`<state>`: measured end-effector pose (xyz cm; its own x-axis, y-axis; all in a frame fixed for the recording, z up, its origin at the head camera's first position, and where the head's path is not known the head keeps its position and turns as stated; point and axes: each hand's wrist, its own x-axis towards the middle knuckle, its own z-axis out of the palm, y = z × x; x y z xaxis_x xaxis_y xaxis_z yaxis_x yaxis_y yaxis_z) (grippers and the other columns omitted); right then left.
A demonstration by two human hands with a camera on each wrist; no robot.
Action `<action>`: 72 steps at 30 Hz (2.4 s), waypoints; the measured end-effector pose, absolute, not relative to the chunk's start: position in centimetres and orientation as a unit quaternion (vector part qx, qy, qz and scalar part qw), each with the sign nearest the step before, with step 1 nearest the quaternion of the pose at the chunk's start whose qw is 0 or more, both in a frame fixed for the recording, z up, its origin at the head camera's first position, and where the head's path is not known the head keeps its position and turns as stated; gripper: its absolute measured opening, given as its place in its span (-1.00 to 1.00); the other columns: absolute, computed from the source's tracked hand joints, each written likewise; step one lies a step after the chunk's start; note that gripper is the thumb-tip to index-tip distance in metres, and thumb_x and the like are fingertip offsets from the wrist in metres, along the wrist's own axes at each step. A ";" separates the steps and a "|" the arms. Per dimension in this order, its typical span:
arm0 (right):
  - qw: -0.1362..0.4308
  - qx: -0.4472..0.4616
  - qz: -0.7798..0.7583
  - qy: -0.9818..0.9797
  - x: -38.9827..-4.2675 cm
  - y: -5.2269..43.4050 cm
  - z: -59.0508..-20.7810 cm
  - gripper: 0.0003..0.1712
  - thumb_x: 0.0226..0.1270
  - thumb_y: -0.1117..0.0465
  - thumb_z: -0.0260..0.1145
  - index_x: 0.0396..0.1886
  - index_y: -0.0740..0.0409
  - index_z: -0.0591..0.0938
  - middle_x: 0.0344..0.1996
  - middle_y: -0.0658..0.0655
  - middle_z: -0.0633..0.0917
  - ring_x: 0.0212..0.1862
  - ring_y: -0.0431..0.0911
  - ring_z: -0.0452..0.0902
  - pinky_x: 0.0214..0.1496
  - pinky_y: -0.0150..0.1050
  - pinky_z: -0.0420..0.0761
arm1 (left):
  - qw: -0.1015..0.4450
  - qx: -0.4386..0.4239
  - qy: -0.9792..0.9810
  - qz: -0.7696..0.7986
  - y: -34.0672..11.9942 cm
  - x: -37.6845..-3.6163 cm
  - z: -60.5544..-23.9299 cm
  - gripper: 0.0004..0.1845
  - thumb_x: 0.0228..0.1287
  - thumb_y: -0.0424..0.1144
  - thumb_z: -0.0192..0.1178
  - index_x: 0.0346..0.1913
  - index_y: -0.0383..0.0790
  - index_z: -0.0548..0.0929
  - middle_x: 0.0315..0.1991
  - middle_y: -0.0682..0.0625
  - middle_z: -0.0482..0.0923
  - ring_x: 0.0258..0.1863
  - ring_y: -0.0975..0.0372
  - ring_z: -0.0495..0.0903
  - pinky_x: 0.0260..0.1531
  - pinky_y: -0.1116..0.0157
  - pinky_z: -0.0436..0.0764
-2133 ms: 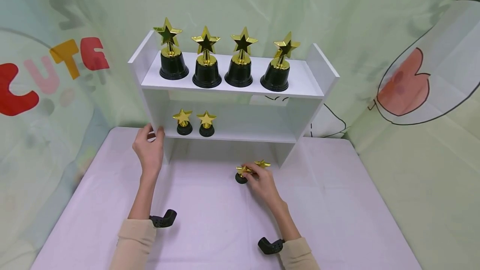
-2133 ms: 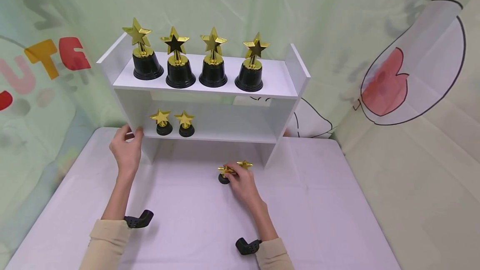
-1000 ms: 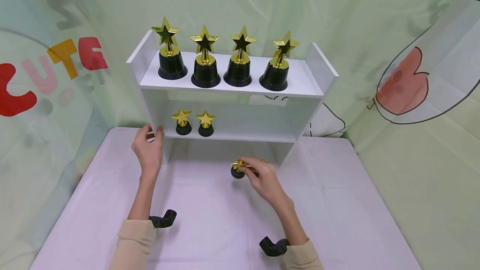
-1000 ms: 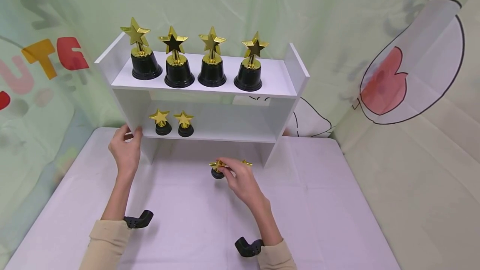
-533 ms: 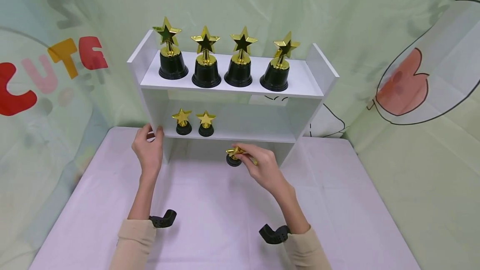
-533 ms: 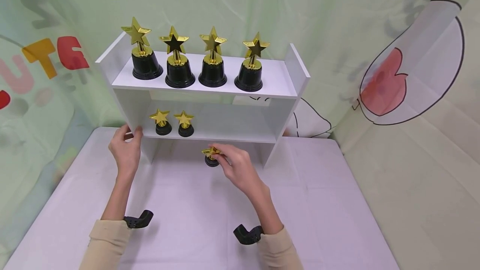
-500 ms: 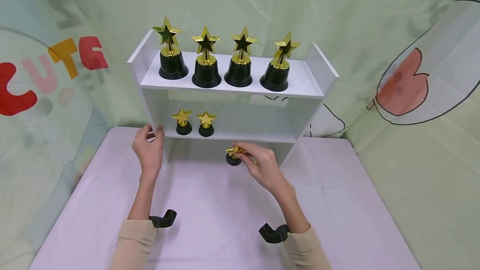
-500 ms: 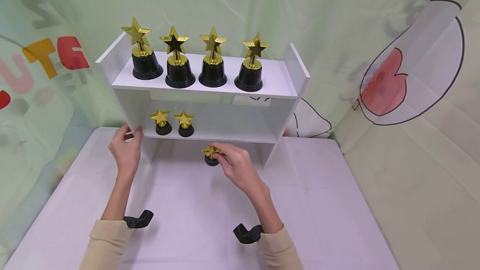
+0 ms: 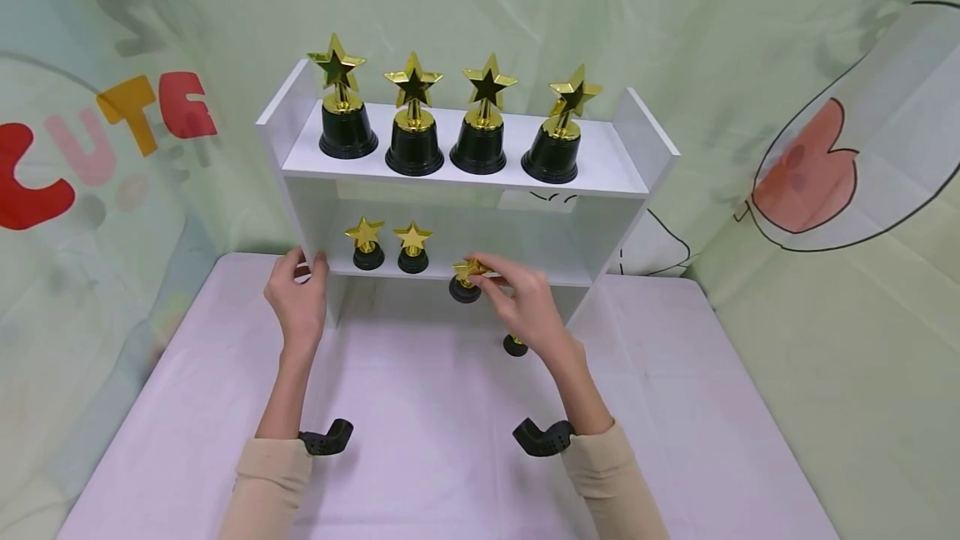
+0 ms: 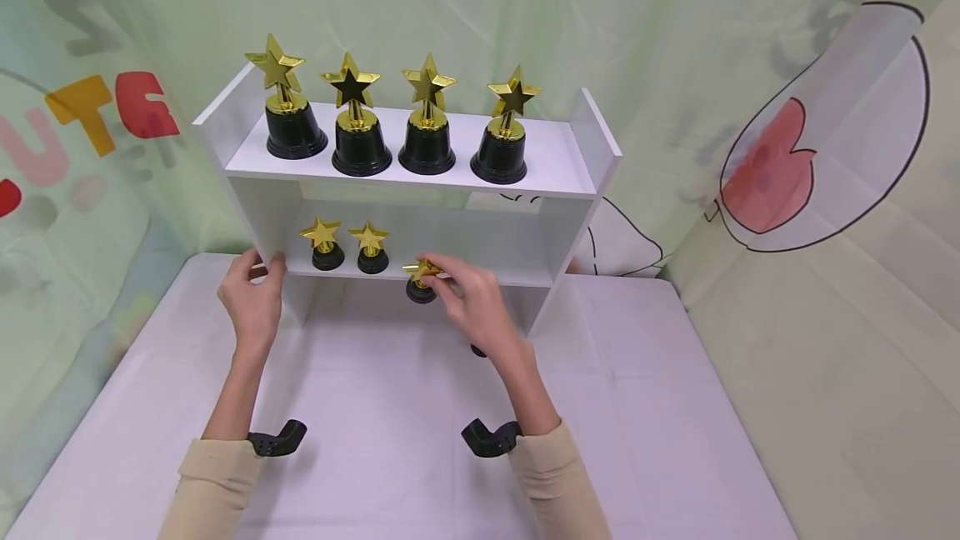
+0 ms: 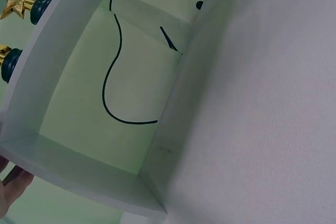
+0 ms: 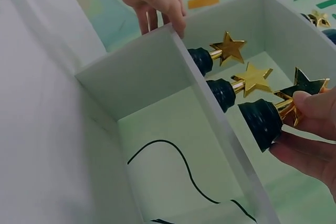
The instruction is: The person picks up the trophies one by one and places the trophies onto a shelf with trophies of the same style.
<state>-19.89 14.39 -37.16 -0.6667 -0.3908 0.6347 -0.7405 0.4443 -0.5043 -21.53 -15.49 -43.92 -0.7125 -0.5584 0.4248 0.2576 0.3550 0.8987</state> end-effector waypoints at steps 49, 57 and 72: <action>0.193 0.217 0.439 -0.850 -22.7 15.3 -37.3 -0.54 0.35 0.38 0.40 0.24 0.24 0.64 0.00 0.25 0.78 0.06 0.10 0.73 0.05 -0.05 0.77 | 0.362 0.111 -0.738 -0.558 -15.6 -21.7 -44.2 -0.73 0.37 -0.35 0.27 0.05 -0.40 0.74 -0.11 -0.30 0.68 -0.26 0.12 0.62 -0.31 0.67 0.50; 0.242 0.251 0.453 -0.821 -20.9 17.2 -38.0 -0.64 0.32 0.40 0.44 0.11 0.33 0.69 -0.04 0.25 0.79 -0.01 0.10 0.75 0.03 -0.07 0.76 | 0.364 0.112 -0.737 -0.559 -15.5 -21.6 -44.1 -0.73 0.37 -0.35 0.26 0.05 -0.39 0.74 -0.11 -0.30 0.69 -0.27 0.17 0.59 -0.30 0.66 0.50; 0.245 0.238 0.487 -0.804 -17.4 19.8 -42.7 -0.68 0.17 0.54 0.47 -0.07 0.29 0.76 -0.16 0.26 0.81 -0.21 0.09 0.76 -0.06 -0.52 0.66 | 0.370 0.107 -0.737 -0.554 -15.5 -21.6 -44.1 -0.74 0.35 -0.35 0.27 0.03 -0.39 0.75 -0.11 -0.31 0.69 -0.28 0.13 0.60 -0.32 0.67 0.49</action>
<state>-17.37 19.84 -42.75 -0.7669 -0.1431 0.6257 -0.6210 0.4117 -0.6670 -21.64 -15.52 -44.08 -0.7026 -0.5690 0.4272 0.2524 0.3621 0.8973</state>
